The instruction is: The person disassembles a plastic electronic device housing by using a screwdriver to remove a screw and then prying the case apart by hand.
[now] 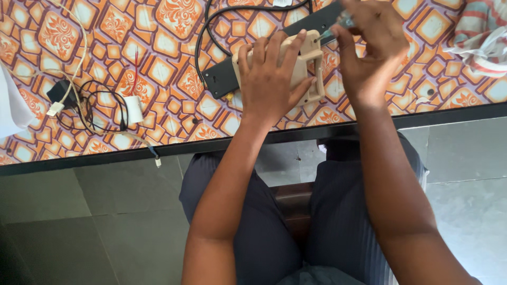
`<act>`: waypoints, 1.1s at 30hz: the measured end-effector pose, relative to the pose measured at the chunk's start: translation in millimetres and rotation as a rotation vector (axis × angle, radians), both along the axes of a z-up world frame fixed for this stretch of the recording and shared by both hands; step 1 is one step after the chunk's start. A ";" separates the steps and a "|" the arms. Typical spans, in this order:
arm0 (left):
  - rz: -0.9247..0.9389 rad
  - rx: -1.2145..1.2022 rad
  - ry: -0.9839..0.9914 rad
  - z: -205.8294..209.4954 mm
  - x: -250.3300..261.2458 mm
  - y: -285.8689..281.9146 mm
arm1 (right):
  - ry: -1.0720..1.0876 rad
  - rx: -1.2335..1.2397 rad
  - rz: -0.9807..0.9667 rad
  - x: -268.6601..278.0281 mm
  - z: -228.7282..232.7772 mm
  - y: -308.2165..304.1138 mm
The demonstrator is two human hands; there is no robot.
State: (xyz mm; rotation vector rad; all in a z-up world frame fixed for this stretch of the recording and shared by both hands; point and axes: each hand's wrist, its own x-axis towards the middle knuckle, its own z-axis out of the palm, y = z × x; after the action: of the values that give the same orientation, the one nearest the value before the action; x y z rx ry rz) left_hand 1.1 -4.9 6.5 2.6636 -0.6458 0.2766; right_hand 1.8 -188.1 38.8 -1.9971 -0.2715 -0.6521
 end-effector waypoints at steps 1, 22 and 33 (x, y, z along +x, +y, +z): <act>-0.002 -0.005 0.001 0.0 -0.9 0.6 | 0.018 0.065 0.033 1.5 0.0 0.9; 0.008 -0.006 -0.012 -1.5 -0.2 0.1 | -0.037 -0.034 -0.081 -2.9 -3.6 7.5; 0.023 -0.020 -0.008 -7.1 -0.3 0.2 | -0.002 0.069 0.027 -3.7 -5.8 10.7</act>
State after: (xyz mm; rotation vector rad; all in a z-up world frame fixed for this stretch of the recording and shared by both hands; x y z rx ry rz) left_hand 0.8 -4.6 -0.6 2.6533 -0.6112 0.2984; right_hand -2.0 -177.4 33.0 -1.9241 -0.2737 -0.6382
